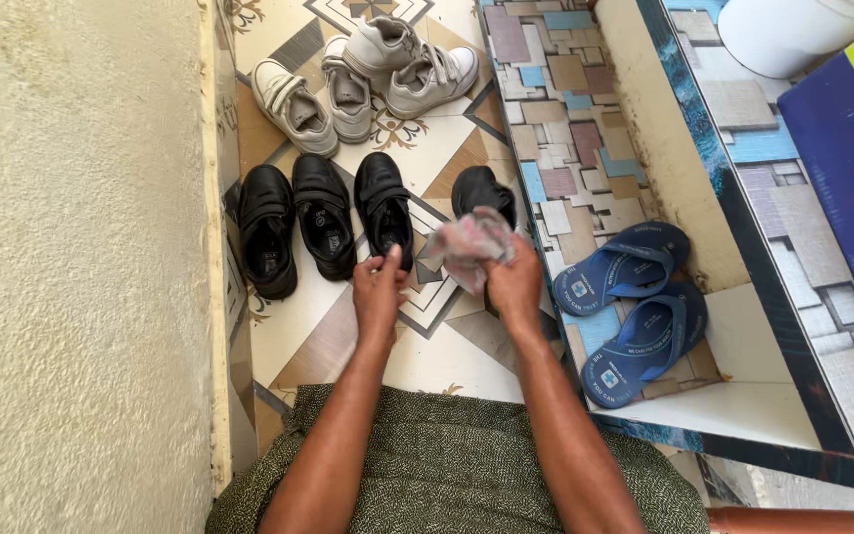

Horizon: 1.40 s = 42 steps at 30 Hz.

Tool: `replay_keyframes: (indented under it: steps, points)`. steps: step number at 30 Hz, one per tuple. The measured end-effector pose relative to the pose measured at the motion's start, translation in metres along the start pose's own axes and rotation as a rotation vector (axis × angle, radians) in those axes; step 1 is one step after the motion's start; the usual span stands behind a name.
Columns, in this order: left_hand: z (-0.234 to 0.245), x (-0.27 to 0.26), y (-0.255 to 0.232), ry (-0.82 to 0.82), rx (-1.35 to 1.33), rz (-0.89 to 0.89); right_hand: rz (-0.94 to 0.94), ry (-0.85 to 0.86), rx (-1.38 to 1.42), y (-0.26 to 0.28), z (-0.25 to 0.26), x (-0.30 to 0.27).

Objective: The person is sitting on the floor and wiping a black shoe with a cloth. They hold the shoe in their left hand and use the cloth in their right hand to wipe the upper and sides of the shoe repeatedly.

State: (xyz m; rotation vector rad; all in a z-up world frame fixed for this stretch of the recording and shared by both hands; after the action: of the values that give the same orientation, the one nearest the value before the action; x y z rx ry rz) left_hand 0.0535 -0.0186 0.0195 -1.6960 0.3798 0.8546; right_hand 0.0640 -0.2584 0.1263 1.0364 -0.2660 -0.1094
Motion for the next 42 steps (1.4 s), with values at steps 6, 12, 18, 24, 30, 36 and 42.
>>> replay_keyframes:
  steps: [6, 12, 18, 24, 30, 36, 42]
  points:
    - [-0.031, -0.037, -0.023, 0.473, -0.319, 0.155, 0.290, 0.016, 0.709, 0.094, 0.010, -0.013]
    - [-0.012, -0.070, -0.071, 0.860, -0.773, -0.049, 0.033, 0.486, 0.897, 0.081, -0.040, -0.033]
    - [0.005, -0.046, -0.069, 0.765, -0.802, -0.107, -0.024, 0.475, 0.529, 0.076, -0.030, -0.022]
    - [-0.016, -0.061, -0.071, 0.728, -0.542, -0.201, 0.240, 0.535, 0.378, 0.127, -0.040, -0.016]
    - [0.034, -0.108, -0.069, -0.403, -0.091, -0.671, 0.377, 0.245, 0.082, 0.124, -0.032, 0.000]
    - [-0.031, -0.177, -0.019, -0.078, 0.159, -0.956, 0.715, 0.081, -0.232, 0.133, -0.032, 0.019]
    - [-0.023, -0.143, -0.013, 0.009, 0.144, -0.751, 0.955, 0.032, -0.276, 0.165, -0.022, 0.007]
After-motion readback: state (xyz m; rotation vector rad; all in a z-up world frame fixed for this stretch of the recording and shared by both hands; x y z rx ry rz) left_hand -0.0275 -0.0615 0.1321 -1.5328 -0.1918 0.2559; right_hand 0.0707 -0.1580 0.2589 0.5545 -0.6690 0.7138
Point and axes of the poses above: each hand's wrist, its own x-axis towards the middle knuckle, its own z-axis out of the back of the hand, y = z × x, the point moved 9 cm from there along x, towards the middle knuckle, and after that the axes turned 14 degrees about z, right-handed, at the moved point
